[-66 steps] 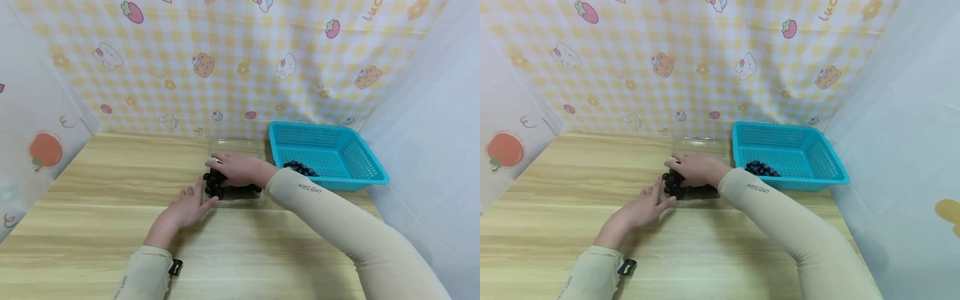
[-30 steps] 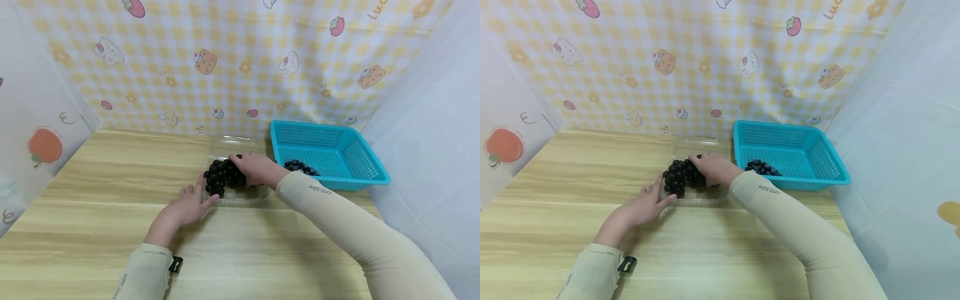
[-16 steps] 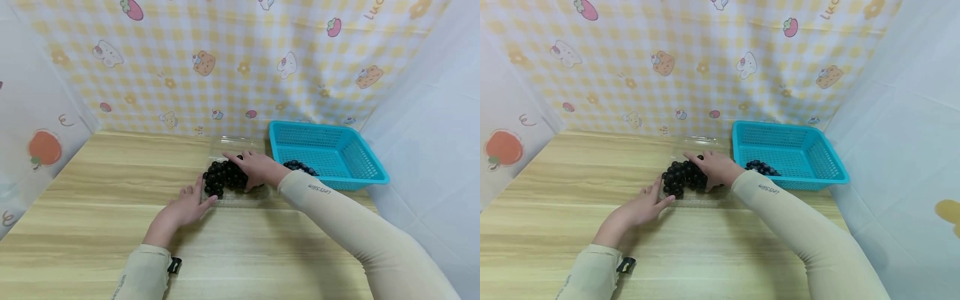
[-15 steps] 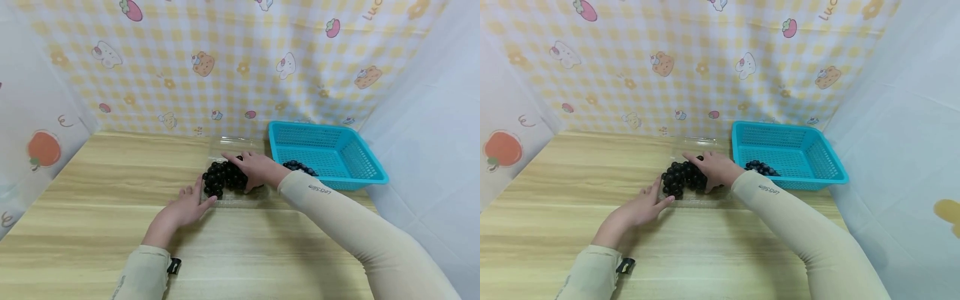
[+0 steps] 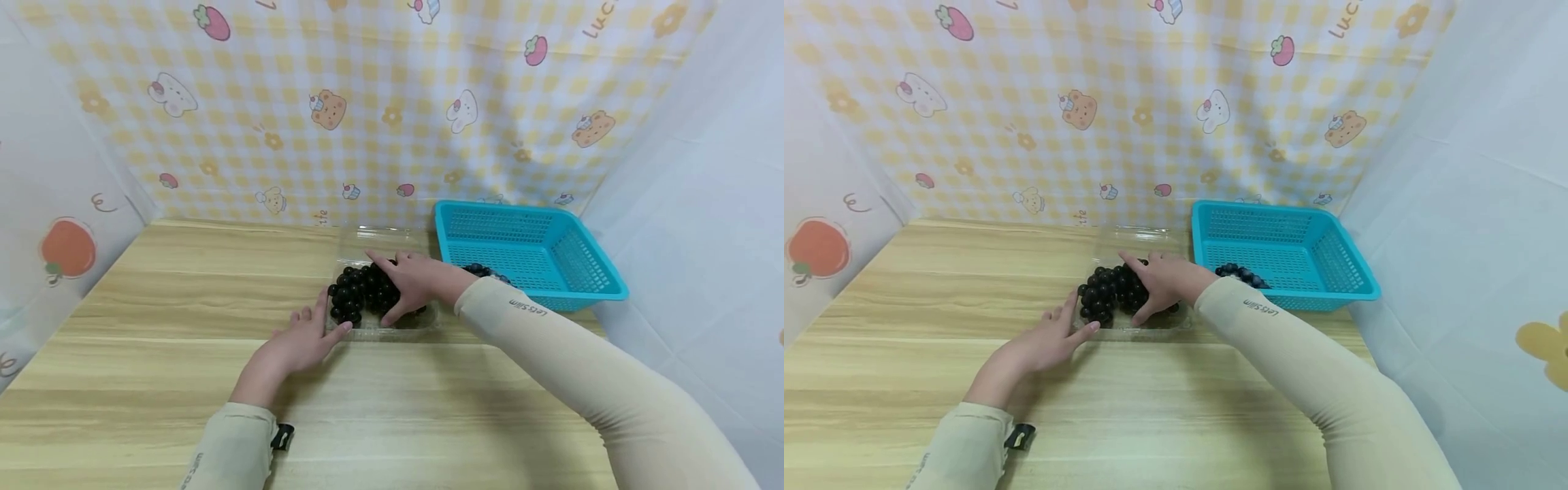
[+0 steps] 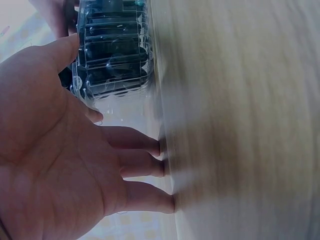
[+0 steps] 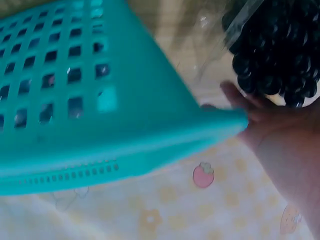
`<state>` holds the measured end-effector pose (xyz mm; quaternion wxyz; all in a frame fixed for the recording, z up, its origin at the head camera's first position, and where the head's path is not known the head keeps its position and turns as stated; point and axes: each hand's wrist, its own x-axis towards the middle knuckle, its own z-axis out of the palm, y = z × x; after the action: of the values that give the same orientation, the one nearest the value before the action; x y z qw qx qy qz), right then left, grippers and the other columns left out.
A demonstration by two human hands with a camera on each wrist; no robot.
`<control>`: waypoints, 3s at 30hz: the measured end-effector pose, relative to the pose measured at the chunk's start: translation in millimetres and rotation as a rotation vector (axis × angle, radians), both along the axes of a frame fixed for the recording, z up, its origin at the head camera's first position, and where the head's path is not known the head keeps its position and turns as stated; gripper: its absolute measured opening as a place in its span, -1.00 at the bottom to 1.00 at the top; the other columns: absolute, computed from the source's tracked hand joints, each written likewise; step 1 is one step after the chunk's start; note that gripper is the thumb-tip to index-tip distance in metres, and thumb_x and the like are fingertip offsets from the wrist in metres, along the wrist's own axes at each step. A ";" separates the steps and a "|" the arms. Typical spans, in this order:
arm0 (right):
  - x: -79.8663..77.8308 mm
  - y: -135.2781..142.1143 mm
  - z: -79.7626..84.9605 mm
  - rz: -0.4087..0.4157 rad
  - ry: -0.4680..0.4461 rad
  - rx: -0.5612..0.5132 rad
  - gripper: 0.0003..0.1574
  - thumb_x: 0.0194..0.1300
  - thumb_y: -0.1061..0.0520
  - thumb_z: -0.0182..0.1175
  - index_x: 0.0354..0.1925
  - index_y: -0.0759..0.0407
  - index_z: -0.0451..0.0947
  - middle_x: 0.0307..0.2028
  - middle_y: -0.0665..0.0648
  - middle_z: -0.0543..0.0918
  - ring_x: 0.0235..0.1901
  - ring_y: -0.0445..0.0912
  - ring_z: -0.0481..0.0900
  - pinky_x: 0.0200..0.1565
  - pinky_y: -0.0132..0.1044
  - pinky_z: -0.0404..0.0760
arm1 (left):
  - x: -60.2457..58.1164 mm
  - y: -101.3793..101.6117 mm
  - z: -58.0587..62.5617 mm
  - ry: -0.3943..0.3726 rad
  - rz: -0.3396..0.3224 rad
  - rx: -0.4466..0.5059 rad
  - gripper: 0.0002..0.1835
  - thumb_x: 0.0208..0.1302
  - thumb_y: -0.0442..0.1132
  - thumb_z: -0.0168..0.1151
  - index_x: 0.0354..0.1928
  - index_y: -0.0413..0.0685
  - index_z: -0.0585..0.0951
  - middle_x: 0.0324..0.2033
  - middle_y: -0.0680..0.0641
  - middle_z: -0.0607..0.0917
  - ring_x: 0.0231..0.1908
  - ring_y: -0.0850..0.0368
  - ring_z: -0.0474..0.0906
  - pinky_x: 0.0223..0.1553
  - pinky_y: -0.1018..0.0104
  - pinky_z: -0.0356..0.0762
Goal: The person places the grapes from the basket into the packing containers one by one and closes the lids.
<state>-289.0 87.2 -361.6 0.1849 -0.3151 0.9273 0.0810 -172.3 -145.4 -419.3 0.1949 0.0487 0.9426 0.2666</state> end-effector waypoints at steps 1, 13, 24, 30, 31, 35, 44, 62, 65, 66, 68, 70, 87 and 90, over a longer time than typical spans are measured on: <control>0.3 -2.0 -2.2 -0.007 0.010 0.001 0.75 0.10 -0.58 0.48 0.72 -0.29 -0.56 0.56 0.44 0.28 0.46 0.32 0.46 0.38 0.21 0.59 | 0.5 0.2 0.5 0.000 0.001 -0.001 0.10 0.57 0.49 -0.24 0.71 0.00 -0.47 0.60 -0.62 -0.10 0.59 -0.67 -0.22 0.39 -0.80 -0.16; -5.4 2.6 -25.4 0.157 0.254 0.053 0.30 0.26 -0.14 0.57 0.65 -0.05 -0.04 0.30 0.31 0.54 0.22 0.15 0.63 0.12 -0.02 0.79 | -1.0 0.5 3.0 -0.009 -0.004 0.010 0.10 0.57 0.49 -0.23 0.71 0.02 -0.48 0.61 -0.60 -0.11 0.60 -0.66 -0.23 0.41 -0.78 -0.15; -1.2 9.4 -31.7 0.127 0.229 0.021 0.67 0.19 -0.48 0.48 0.73 -0.24 -0.52 0.47 0.36 0.35 0.35 0.21 0.49 0.30 0.10 0.68 | -0.7 -1.2 1.0 -0.008 -0.003 0.007 0.10 0.56 0.50 -0.24 0.71 0.03 -0.48 0.61 -0.60 -0.11 0.60 -0.65 -0.23 0.42 -0.76 -0.17; 2.7 16.5 -18.4 0.112 0.147 0.006 0.70 0.15 -0.54 0.47 0.72 -0.33 -0.55 0.56 0.30 0.29 0.49 0.20 0.42 0.42 0.20 0.55 | 1.1 -0.2 0.9 -0.015 -0.006 0.015 0.09 0.57 0.49 -0.22 0.71 0.04 -0.49 0.61 -0.61 -0.10 0.61 -0.64 -0.24 0.44 -0.75 -0.16; 2.7 17.4 -15.3 0.104 0.131 0.007 0.69 0.16 -0.53 0.47 0.71 -0.35 -0.56 0.58 0.30 0.27 0.51 0.21 0.39 0.44 0.22 0.52 | 1.1 -0.3 1.2 -0.016 -0.005 0.015 0.09 0.57 0.48 -0.22 0.71 0.05 -0.49 0.61 -0.61 -0.10 0.61 -0.64 -0.25 0.44 -0.74 -0.16; 1.1 18.2 -0.2 0.077 0.075 0.008 0.63 0.21 -0.47 0.48 0.72 -0.35 -0.52 0.61 0.29 0.25 0.56 0.21 0.35 0.47 0.24 0.48 | 1.5 0.9 3.3 -0.013 -0.005 0.015 0.09 0.57 0.49 -0.23 0.71 0.04 -0.49 0.61 -0.61 -0.10 0.60 -0.65 -0.25 0.43 -0.75 -0.15; -7.1 20.3 46.5 0.029 0.057 0.053 0.41 0.36 -0.41 0.37 0.75 -0.30 -0.36 0.63 0.27 0.24 0.53 0.20 0.40 0.34 0.20 0.61 | 2.4 1.9 4.2 -0.008 -0.003 0.011 0.10 0.57 0.49 -0.24 0.70 0.03 -0.49 0.60 -0.63 -0.12 0.59 -0.67 -0.25 0.40 -0.78 -0.14; -23.6 53.4 109.1 -0.132 -0.042 0.255 -0.57 0.61 -0.18 0.14 -0.14 0.15 0.59 -0.40 0.06 0.47 -0.36 -0.04 0.45 -0.03 -0.05 0.54 | 2.4 0.5 3.6 -0.017 0.004 0.007 0.10 0.56 0.51 -0.26 0.70 0.05 -0.52 0.60 -0.63 -0.14 0.59 -0.68 -0.28 0.39 -0.79 -0.17; -23.3 60.1 108.9 -0.180 -0.076 0.260 -0.52 0.60 -0.13 0.17 0.13 0.24 0.60 0.03 0.23 0.69 0.03 0.10 0.66 0.20 0.03 0.60 | 2.1 0.4 3.4 -0.018 0.003 0.009 0.11 0.55 0.52 -0.26 0.70 0.05 -0.52 0.60 -0.63 -0.14 0.59 -0.68 -0.28 0.40 -0.79 -0.18; -23.3 62.4 107.7 -0.191 -0.088 0.259 -0.46 0.59 -0.12 0.17 0.24 0.27 0.56 0.20 0.30 0.66 0.19 0.18 0.63 0.30 0.09 0.59 | 2.1 0.5 3.5 -0.017 0.002 0.010 0.11 0.55 0.52 -0.26 0.70 0.05 -0.52 0.60 -0.63 -0.14 0.59 -0.68 -0.28 0.39 -0.79 -0.18; -23.3 67.4 103.5 -0.211 -0.108 0.246 -0.33 0.59 -0.08 0.18 0.43 0.31 0.45 0.49 0.37 0.47 0.44 0.27 0.48 0.41 0.17 0.52 | 2.0 0.6 3.5 -0.016 0.001 0.012 0.11 0.55 0.52 -0.25 0.70 0.05 -0.51 0.60 -0.63 -0.13 0.59 -0.68 -0.28 0.39 -0.79 -0.19; -24.3 71.8 97.4 -0.228 -0.125 0.237 -0.28 0.58 -0.04 0.18 0.49 0.33 0.38 0.56 0.40 0.36 0.48 0.30 0.42 0.34 0.13 0.55 | 2.1 0.6 3.3 -0.014 -0.002 0.013 0.11 0.56 0.51 -0.24 0.70 0.04 -0.50 0.59 -0.63 -0.13 0.59 -0.69 -0.27 0.39 -0.80 -0.18; -34.3 102.4 56.7 -0.310 -0.162 0.282 -0.50 0.59 -0.14 0.17 0.23 0.17 0.58 0.46 0.34 0.50 0.35 0.23 0.53 0.17 0.10 0.61 | 1.9 0.8 6.0 -0.011 -0.010 0.017 0.10 0.57 0.50 -0.26 0.70 0.02 -0.51 0.59 -0.65 -0.14 0.58 -0.68 -0.28 0.39 -0.79 -0.16; -37.8 105.9 47.6 -0.309 -0.178 0.261 -0.45 0.61 -0.20 0.12 0.24 0.18 0.56 0.43 0.34 0.52 0.31 0.20 0.54 0.14 0.06 0.57 | 2.5 0.8 5.8 -0.014 -0.012 0.018 0.10 0.57 0.49 -0.26 0.70 0.01 -0.51 0.59 -0.65 -0.14 0.58 -0.69 -0.28 0.39 -0.79 -0.17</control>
<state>-326.9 193.1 -314.0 0.3157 -0.1484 0.9262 0.1429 -169.8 -144.6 -413.5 0.2026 0.0544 0.9386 0.2740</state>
